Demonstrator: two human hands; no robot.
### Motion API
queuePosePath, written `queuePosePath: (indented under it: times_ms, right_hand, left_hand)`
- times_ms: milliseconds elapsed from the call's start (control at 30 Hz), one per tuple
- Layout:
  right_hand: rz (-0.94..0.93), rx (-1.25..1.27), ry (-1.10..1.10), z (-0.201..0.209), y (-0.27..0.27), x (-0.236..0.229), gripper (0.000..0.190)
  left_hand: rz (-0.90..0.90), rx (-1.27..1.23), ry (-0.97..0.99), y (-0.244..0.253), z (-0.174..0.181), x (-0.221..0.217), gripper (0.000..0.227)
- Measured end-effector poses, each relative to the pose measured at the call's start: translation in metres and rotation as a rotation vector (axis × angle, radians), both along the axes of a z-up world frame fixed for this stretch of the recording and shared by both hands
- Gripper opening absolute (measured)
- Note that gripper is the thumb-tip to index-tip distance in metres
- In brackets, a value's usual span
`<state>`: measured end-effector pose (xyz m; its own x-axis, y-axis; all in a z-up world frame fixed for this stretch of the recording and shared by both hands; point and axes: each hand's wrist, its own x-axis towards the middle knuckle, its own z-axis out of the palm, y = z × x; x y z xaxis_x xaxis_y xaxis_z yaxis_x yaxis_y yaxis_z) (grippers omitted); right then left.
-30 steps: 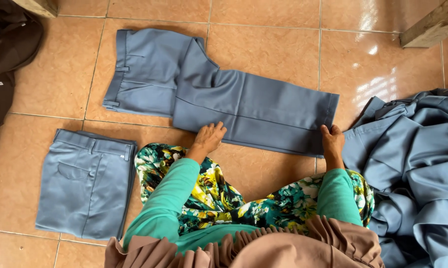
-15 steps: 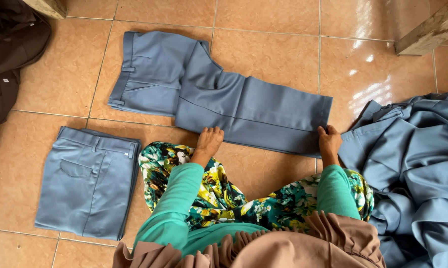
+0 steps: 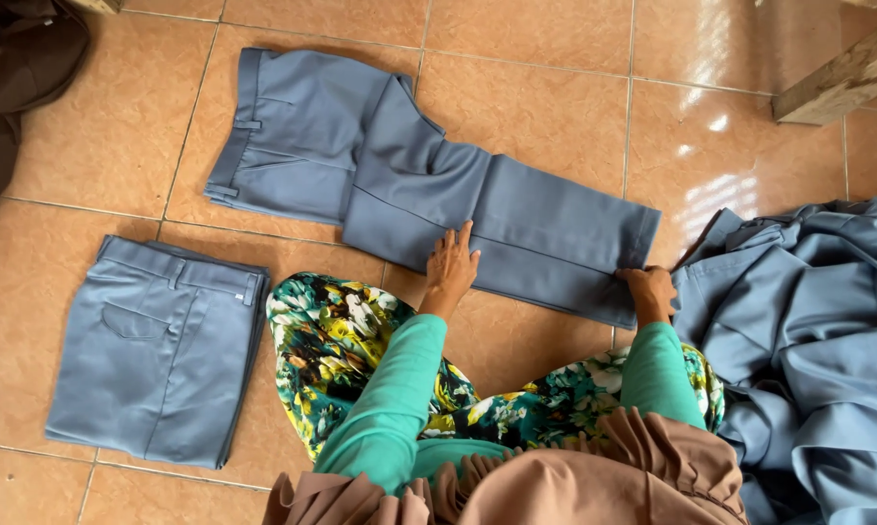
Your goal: The person is folding trousers and stacking them on the floor.
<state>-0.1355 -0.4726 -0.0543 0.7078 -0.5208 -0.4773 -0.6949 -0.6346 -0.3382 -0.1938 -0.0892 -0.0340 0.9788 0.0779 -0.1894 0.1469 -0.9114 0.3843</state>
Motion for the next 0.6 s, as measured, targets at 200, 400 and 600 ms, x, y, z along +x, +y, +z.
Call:
queuePosePath:
  times_ms: [200,400,600]
  right_hand:
    - [-0.100,0.447,-0.325,0.038,-0.026,-0.029,0.044]
    - [-0.256,0.799,-0.680,0.285,0.050,-0.095,0.077]
    - [-0.173,0.812,-0.898,0.309,0.024,-0.099,0.103]
  left_hand:
    - [0.152,0.038,-0.031,-0.028,-0.010,0.009,0.059]
    - [0.176,-0.206,-0.266,-0.097,0.001,0.001,0.045]
    - [-0.056,-0.369,-0.037,-0.172,-0.017,-0.011,0.044]
